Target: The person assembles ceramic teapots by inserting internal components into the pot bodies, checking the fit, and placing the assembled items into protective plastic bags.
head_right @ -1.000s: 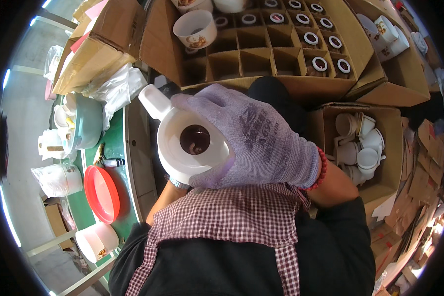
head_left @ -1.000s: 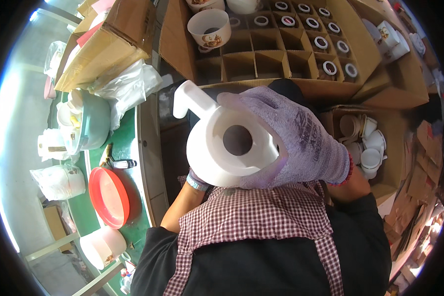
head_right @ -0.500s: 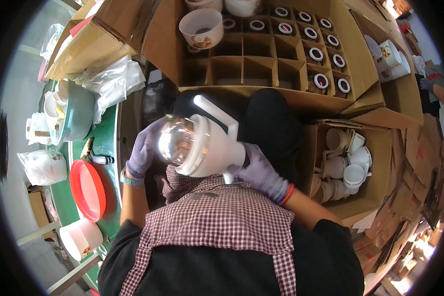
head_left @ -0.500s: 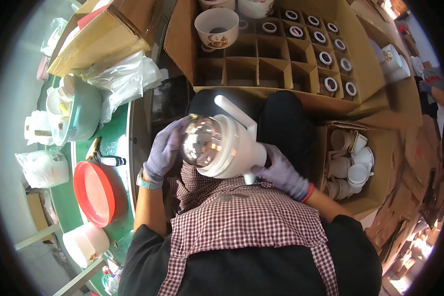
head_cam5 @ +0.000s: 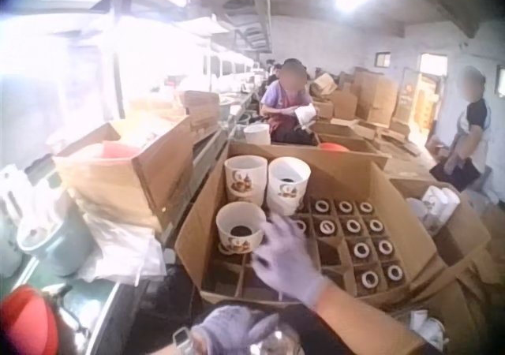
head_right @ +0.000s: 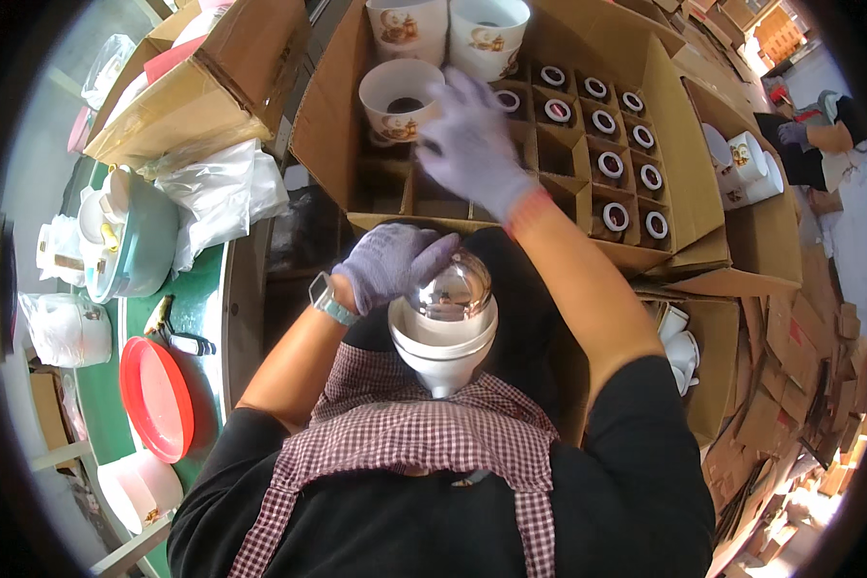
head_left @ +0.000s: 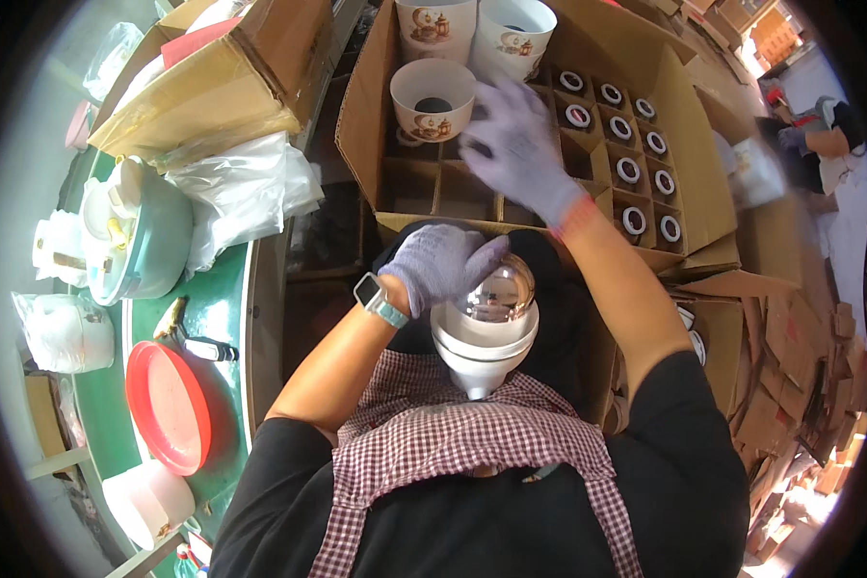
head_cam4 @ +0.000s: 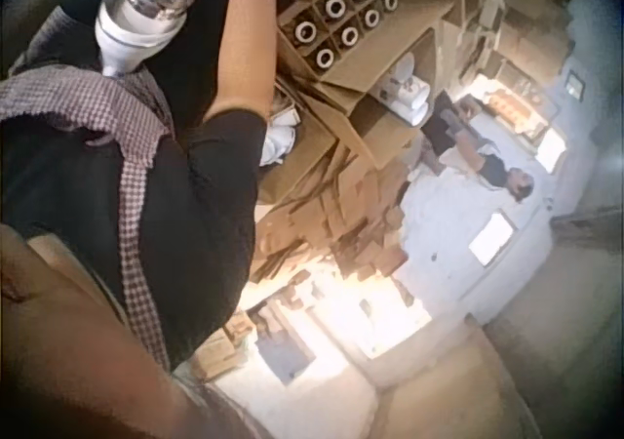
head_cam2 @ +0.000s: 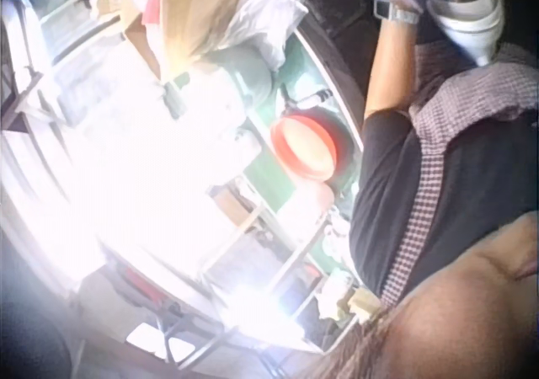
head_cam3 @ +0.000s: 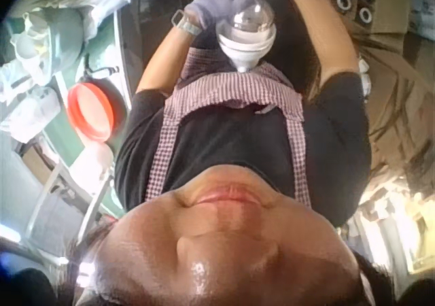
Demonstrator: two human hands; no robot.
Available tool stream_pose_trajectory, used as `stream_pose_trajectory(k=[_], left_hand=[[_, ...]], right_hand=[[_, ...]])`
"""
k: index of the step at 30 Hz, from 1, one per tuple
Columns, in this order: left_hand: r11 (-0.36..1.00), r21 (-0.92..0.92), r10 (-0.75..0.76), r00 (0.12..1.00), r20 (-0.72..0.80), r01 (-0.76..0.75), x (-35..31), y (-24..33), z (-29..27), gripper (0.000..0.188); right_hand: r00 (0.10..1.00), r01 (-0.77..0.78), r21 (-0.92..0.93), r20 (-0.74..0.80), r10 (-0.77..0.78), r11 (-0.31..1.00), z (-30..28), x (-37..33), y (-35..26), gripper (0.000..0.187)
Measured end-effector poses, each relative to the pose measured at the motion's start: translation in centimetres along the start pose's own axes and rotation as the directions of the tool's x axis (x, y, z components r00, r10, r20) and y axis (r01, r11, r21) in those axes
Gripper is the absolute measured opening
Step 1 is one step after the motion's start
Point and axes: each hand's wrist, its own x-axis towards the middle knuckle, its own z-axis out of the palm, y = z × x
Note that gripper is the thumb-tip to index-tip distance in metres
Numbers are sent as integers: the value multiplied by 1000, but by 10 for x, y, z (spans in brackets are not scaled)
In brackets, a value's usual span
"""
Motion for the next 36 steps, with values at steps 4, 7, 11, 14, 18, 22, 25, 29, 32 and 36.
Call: stream_pose_trajectory(k=[4, 7, 11, 14, 18, 22, 25, 29, 32, 36], left_hand=[[994, -87, 49, 991, -126, -60, -7, 2, -3, 43], [990, 46, 131, 736, -664, -134, -32, -50, 24, 26], [917, -123, -45, 206, -977, -380, -29, -36, -7, 67], [778, -97, 70, 238, -969, -620, -15, 1, -39, 78], [771, -424, -6, 660, -752, -476, 8, 0, -36, 53], [920, 133, 359, 659, -661, -368, 7, -55, 19, 33], [659, -698, -126, 874, -470, -280, -17, -11, 27, 35], [659, -659, -30, 862, -506, -364, -19, -13, 31, 43], [633, -679, -18, 870, -492, -371, -16, -13, 33, 44], [704, -644, -35, 892, -451, -298, -17, -10, 34, 41]], right_hand=[[780, 128, -288, 621, 84, 949, 107, 46, 32, 55], [940, -292, 318, 271, 208, 902, 55, 66, 12, 59], [848, -405, 898, 438, 299, -169, -3, 21, -4, 93], [871, -440, 891, 453, 191, -108, -41, -17, -22, 102], [897, -229, 830, -24, 442, 509, -14, -67, -16, 73], [911, -243, 819, 8, 413, 519, -22, -103, -46, 50], [865, -355, 841, 129, 485, 409, -36, -124, -69, 40], [881, -314, 789, 35, 471, 528, -44, -128, -82, 35], [896, -276, 754, -22, 444, 596, -45, -130, -81, 30], [882, -278, 813, 6, 471, 511, -38, -143, -77, 26]])
